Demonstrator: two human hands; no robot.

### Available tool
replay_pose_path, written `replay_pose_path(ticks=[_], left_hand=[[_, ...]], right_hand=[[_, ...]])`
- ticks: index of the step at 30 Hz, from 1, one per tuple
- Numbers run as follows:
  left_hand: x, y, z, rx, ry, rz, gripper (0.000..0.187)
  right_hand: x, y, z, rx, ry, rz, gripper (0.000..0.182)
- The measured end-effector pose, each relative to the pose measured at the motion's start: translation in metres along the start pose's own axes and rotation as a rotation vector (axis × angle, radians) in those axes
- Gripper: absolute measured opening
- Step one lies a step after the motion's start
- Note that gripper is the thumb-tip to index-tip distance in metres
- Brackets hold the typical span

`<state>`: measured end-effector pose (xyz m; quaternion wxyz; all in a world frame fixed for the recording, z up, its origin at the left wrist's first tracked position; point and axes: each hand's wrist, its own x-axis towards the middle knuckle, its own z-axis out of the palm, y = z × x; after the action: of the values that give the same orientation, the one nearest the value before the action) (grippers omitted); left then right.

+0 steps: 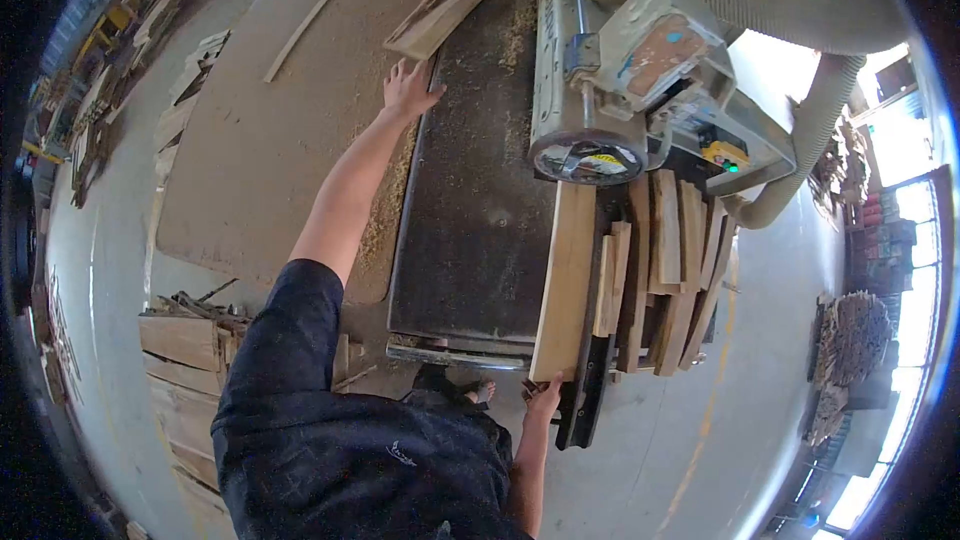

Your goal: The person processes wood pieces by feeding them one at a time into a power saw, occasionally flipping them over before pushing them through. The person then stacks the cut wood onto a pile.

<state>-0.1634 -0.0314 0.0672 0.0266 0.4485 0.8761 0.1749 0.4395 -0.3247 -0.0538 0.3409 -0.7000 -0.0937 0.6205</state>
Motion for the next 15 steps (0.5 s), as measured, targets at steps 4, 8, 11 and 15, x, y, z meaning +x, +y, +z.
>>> replay_pose_path(ticks=[4,8,11,15], left_hand=[[0.012,-0.034,0.025,0.075,-0.085,0.014,0.087],[-0.054,-0.063,0.030,0.138,-0.017,-0.072,0.075],[-0.116,-0.104,0.031,0.150,0.109,-0.023,0.067],[-0.176,-0.157,0.008,0.181,0.234,-0.133,0.056]], right_hand=[[0.004,0.006,-0.007,-0.024,-0.004,-0.007,0.071],[-0.008,0.001,-0.004,-0.064,-0.030,-0.023,0.075],[-0.015,-0.009,0.000,-0.064,-0.069,0.000,0.071],[-0.009,-0.010,-0.011,-0.049,-0.108,0.043,0.059]])
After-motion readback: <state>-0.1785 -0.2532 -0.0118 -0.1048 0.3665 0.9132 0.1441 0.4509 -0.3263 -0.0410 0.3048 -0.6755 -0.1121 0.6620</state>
